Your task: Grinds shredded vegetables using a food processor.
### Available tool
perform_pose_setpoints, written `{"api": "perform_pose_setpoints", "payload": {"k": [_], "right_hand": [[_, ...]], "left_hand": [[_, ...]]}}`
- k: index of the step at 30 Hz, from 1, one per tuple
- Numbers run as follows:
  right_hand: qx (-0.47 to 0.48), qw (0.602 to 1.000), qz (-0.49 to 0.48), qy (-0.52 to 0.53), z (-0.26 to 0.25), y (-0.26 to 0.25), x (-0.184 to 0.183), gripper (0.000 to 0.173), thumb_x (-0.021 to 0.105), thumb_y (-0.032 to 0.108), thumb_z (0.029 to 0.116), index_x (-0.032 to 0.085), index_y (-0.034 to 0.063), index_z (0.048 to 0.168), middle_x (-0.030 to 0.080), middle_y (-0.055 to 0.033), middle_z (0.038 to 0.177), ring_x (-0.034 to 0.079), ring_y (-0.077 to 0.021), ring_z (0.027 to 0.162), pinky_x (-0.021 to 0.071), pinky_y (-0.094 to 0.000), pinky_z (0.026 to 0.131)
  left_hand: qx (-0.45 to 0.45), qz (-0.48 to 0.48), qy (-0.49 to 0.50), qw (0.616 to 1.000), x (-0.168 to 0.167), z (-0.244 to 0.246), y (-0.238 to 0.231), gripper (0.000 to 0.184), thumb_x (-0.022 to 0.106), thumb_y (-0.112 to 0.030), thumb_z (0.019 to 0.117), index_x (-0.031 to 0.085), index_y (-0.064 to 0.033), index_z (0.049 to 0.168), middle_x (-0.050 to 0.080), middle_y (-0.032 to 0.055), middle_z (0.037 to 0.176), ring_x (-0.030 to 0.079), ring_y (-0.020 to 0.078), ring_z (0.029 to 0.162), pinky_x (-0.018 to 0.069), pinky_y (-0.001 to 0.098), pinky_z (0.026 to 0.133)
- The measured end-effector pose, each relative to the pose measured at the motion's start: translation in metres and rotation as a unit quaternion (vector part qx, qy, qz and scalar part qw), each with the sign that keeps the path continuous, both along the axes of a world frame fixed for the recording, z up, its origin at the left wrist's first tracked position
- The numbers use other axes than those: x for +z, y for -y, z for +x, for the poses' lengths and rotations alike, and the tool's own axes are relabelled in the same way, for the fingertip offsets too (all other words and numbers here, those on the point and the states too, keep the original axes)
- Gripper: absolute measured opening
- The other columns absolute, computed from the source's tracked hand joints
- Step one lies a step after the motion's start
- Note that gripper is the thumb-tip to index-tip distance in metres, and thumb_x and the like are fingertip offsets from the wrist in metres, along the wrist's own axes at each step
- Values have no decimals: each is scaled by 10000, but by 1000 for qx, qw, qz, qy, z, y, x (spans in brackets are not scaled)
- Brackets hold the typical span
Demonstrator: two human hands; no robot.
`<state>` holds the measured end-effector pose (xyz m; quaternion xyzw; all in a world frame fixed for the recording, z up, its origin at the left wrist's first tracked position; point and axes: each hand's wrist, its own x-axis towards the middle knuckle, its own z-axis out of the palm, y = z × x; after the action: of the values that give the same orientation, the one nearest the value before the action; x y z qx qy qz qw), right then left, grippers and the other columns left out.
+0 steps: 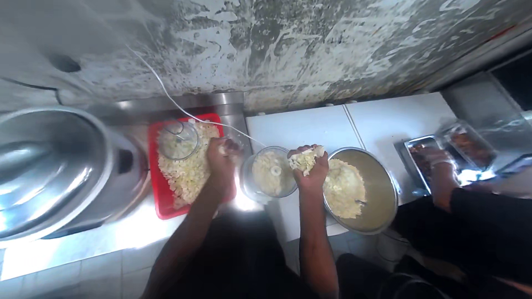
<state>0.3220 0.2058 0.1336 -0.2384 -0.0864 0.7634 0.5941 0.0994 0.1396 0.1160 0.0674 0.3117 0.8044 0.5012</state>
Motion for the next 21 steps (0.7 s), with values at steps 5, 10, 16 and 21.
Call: {"api": "perform_pose_setpoints", "payload": {"k": [5, 10, 16, 21], "right_hand": [[66, 994, -33, -76, -24, 19, 22, 452, 251, 510, 1064, 581, 207, 1006, 624, 20, 849, 659, -124, 806, 588, -336, 752], [197, 980, -6, -9, -110, 55, 6, 432, 291, 583, 1039, 589, 271, 1062, 638, 51, 904, 654, -107, 829, 582, -330, 736], [406, 709, 259, 515, -178, 93, -55, 321, 603, 206, 1038, 640, 35, 1307, 673, -192, 1249, 659, -306, 1121, 534, -508, 975], [433, 523, 370, 634, -177, 92, -117, 309, 544, 120, 1012, 691, 67, 1279, 670, -188, 1273, 628, -328, 1215, 497, -488, 1057]], "left_hand": [[119, -278, -221, 927, -72, -87, 76, 270, 411, -190, 1002, 529, -133, 766, 562, -20, 620, 573, 116, 561, 535, 325, 576], [-102, -467, -519, 709, -100, -132, 133, 503, 678, -303, 987, 583, -39, 1404, 608, 223, 1364, 605, 362, 1219, 470, 576, 1032], [41, -391, -691, 607, -103, -127, 167, 344, 612, -157, 991, 652, -16, 1302, 651, 223, 1296, 640, 355, 1186, 506, 533, 1026], [-114, -406, -597, 682, -64, -72, 213, 215, 664, -179, 977, 734, -43, 1128, 749, 97, 1036, 732, 162, 898, 620, 375, 829]]}}
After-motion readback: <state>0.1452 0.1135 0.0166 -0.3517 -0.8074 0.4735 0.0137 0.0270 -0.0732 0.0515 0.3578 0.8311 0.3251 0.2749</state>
